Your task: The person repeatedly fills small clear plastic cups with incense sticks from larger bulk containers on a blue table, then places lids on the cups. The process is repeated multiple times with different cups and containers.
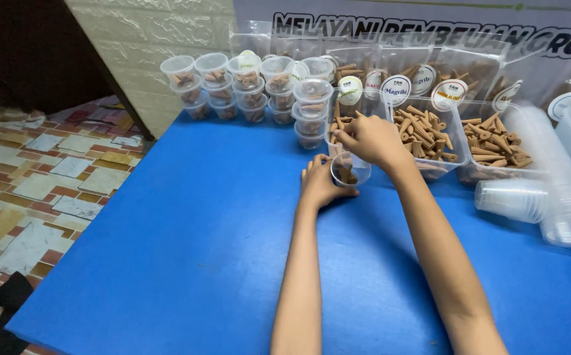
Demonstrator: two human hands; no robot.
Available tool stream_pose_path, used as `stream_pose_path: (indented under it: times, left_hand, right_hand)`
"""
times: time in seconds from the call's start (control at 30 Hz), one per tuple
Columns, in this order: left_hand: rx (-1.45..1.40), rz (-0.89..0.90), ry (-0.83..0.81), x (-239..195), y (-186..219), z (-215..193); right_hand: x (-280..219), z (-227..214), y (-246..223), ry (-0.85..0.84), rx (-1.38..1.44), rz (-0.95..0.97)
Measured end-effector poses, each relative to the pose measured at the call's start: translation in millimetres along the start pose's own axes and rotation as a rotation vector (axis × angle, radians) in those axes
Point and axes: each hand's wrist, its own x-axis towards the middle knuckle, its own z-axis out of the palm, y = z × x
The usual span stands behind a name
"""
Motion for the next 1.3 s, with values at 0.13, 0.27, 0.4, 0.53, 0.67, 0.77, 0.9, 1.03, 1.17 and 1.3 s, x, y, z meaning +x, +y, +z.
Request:
stream_pose_path:
  times: [0.13,0.27,0.4,0.53,0.67,0.77,0.9,1.03,1.17,1.3]
  left_hand:
    - [-0.018,0.015,0.010,-2.0,2.1,-1.1]
    - [-0.007,0.020,0.003,3.7,-5.2,4.3]
    - [0.000,0.020,0.006,8.0,-11.9,11.1]
    - [0.015,0.012,0.002,11.7,-15.7,13.9]
    - [0.007,0.015,0.006,11.7,-14.9,13.2]
    - [0.005,0.012,0.001,10.6,-13.9,11.9]
    - [0.015,0.016,0.007,11.1,-14.5,12.9]
    - [0.012,0.016,-0.001,9.9,-14.7,13.3]
    - [0.018,0.017,-0.002,10.5,-14.6,12.5]
    - [0.024,0.010,-0.010,11.1,-13.7,11.5]
  right_hand:
    - [10.1,12.5,19.6,0.116,0.040,0.028]
    - [3.7,9.7,11.8,-0.161,0.087,0.079]
    - [20.3,26.8,21.0,-0.297,-0.010,0.119]
    - [17.4,19.6,11.3,-0.359,-0.028,0.157]
    - [5.8,0.2,-2.8,-0.427,-0.003,0.144]
    - [12.7,9.6,8.2,-0.414,0.032,0.146]
    - [12.1,4.9,0.0,-0.407,0.003,0.123]
    - [25.7,21.3,20.7,-0.443,0.016,0.133]
    - [16.7,4.8,8.0,-0.484,0.090,0.126]
    - [12.0,1.5,3.6,-0.473,0.061,0.118]
